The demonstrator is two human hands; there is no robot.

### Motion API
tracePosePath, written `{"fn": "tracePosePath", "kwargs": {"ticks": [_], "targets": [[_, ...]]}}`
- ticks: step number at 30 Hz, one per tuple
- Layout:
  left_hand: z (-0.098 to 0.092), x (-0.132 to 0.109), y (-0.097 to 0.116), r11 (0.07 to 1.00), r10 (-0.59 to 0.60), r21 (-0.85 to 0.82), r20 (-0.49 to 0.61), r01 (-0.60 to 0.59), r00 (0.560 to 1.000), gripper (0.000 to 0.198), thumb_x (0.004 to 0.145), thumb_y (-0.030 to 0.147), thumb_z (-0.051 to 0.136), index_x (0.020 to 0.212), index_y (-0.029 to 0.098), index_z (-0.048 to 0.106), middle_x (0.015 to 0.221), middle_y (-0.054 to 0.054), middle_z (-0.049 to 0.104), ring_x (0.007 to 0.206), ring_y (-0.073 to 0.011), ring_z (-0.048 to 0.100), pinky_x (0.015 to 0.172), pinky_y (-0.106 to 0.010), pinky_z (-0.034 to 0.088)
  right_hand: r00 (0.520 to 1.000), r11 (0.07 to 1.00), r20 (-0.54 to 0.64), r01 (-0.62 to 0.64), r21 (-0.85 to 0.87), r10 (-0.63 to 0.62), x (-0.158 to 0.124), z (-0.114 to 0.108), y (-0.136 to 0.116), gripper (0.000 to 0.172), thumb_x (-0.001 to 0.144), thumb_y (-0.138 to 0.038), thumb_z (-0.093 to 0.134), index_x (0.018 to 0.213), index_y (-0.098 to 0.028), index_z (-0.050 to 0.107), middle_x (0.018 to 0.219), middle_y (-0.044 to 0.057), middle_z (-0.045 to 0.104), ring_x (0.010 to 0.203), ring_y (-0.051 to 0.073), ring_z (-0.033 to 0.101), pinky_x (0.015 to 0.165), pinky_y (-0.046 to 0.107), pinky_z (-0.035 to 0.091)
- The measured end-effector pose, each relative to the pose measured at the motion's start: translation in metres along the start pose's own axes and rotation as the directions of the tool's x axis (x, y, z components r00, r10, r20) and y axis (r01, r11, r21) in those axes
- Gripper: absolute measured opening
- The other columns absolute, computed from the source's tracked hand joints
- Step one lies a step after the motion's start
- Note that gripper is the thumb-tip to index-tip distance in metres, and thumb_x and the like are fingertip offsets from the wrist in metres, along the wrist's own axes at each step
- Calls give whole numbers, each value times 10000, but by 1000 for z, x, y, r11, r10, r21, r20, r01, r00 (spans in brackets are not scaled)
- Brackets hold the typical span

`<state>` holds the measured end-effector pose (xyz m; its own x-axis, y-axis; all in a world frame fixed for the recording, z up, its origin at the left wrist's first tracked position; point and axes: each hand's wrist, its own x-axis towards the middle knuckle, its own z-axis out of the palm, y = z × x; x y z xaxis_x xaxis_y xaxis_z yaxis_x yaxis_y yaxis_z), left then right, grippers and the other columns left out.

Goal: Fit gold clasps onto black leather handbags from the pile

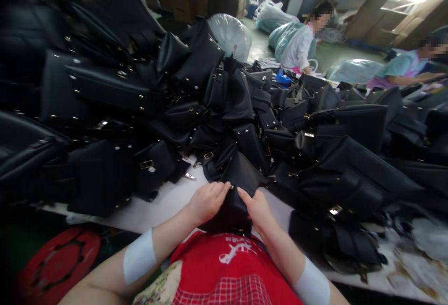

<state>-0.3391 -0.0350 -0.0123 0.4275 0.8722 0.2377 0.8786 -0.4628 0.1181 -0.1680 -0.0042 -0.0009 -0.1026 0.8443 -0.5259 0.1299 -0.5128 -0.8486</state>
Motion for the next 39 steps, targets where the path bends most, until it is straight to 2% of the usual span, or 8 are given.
{"fn": "tracePosePath", "kwargs": {"ticks": [6, 14, 17, 19, 23, 26, 31, 39], "targets": [[5, 5, 1, 992, 91, 82, -1, -91, 996, 235, 917, 136, 371, 894, 87, 600, 769, -87, 572, 647, -180, 588, 455, -295, 427, 986, 983, 20, -164, -83, 166, 14, -4, 11, 457, 598, -496, 761, 879, -141, 704, 582, 61, 659, 467, 194, 559, 366, 268, 345], [10, 10, -3, 981, 177, 69, 70, -182, 982, 179, 882, 155, 442, 802, 116, 597, 761, -75, 553, 652, -199, 586, 443, -305, 423, 997, 997, 40, -71, -43, 72, 18, 0, 16, 369, 609, -485, 758, 778, -160, 710, 567, 58, 659, 392, 173, 510, 325, 266, 308], [5, 15, -5, 997, 80, -21, 35, -80, 996, 162, 886, 130, 462, 800, 137, 600, 752, -62, 586, 674, -196, 591, 509, -305, 460, 999, 999, 21, -36, -13, 37, 10, 3, 8, 375, 637, -485, 754, 781, -145, 691, 593, 49, 660, 416, 152, 513, 333, 238, 306], [2, 20, -10, 977, -148, -162, -63, 136, 987, 152, 860, 114, 505, 750, 158, 599, 748, -53, 605, 711, -181, 598, 607, -298, 488, 1000, 999, 2, -10, 31, 10, 6, 4, 4, 398, 638, -494, 759, 794, -137, 682, 600, 43, 656, 419, 139, 501, 331, 228, 294], [-2, 28, -28, 718, -599, -566, -208, 405, 773, 95, 770, 121, 571, 705, 176, 614, 713, -16, 616, 703, -154, 580, 670, -280, 471, 999, 990, -39, 6, 141, -1, 3, -1, 3, 424, 627, -510, 780, 783, -138, 650, 534, 7, 605, 372, 103, 429, 318, 217, 258], [-4, 29, -43, 456, -765, -788, -110, 414, 634, 75, 767, 200, 563, 732, 163, 619, 680, -5, 605, 616, -127, 541, 607, -260, 447, 999, 981, -32, -6, 194, 12, 1, -5, 5, 418, 627, -490, 793, 811, -144, 645, 564, -2, 620, 390, 98, 447, 325, 208, 274], [-6, 19, -52, -85, -707, -974, 207, 210, 676, 102, 711, 216, 529, 786, 156, 564, 742, -14, 636, 521, -89, 494, 473, -210, 391, 999, 948, -7, -43, 315, 48, 7, -11, 5, 379, 662, -419, 776, 919, -166, 660, 743, 30, 709, 579, 172, 628, 471, 254, 478], [-13, -11, -48, -82, -628, -938, 310, 336, 713, 117, 648, 207, 448, 587, 161, 536, 474, 35, 426, 434, -80, 372, 410, -190, 249, 985, 896, 98, -173, 408, 145, 27, -48, 6, 326, 730, -443, 709, 943, -198, 690, 929, 65, 745, 929, 267, 687, 842, 404, 560]]}}
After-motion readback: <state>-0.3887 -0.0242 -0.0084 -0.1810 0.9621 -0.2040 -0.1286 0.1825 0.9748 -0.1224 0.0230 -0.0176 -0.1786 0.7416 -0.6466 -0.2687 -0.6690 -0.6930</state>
